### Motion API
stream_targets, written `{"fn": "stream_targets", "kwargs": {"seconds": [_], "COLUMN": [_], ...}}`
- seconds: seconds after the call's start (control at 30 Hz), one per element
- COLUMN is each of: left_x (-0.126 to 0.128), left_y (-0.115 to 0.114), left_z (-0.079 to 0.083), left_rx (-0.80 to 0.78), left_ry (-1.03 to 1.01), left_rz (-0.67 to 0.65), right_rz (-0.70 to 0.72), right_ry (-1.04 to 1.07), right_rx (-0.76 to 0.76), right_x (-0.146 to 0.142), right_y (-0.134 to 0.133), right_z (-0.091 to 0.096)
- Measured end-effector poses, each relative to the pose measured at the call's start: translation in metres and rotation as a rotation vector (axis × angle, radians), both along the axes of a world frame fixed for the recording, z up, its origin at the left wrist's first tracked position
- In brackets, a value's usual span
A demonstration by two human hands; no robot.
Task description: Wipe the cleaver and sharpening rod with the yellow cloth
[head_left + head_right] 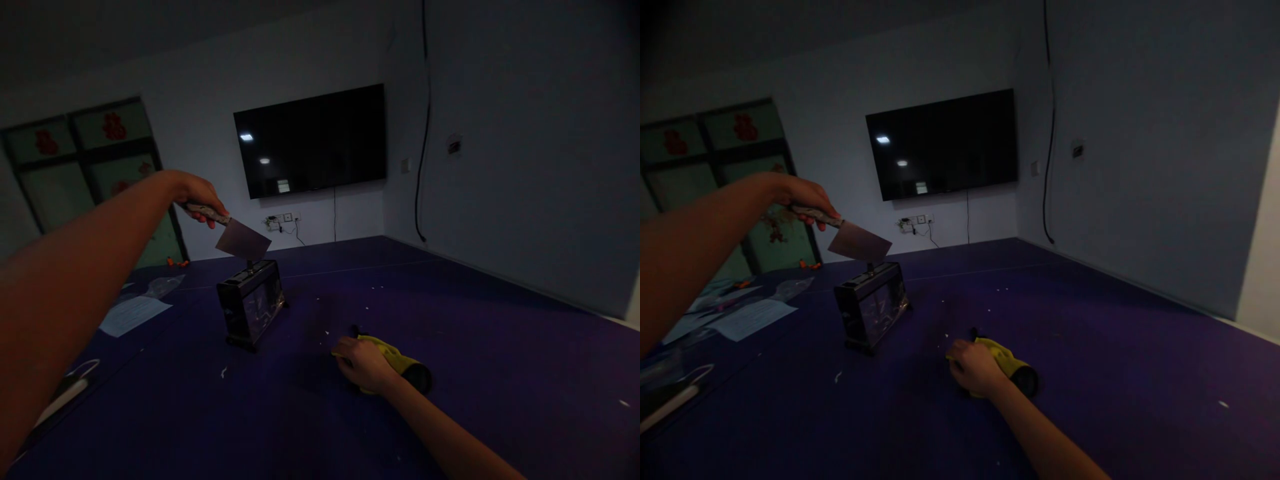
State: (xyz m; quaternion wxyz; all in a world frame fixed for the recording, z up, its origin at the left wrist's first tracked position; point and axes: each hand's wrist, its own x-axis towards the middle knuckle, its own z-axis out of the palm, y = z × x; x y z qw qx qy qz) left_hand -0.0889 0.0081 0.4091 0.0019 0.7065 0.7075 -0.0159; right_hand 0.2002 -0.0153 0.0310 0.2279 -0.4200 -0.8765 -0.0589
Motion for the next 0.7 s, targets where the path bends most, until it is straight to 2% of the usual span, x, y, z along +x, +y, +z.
{"fn": "stream_targets", "kwargs": {"seconds": [0.33, 0.7], "left_x": [0.0, -0.005], "left_y": [0.004, 0.019], "left_z": [-0.01, -0.012], "left_rx": [-0.056, -0.081], "left_ry": [-0.068, -0.222], "left_rz": [0.052, 0.163], "right_rz": [-0.016, -0.022], "right_ry": [-0.02, -0.047], "right_rx": [0.002, -0.035], "right_x": [0.002, 0.002], "right_y": [-0.001, -0.002], "right_z": [0.001, 0.004]}}
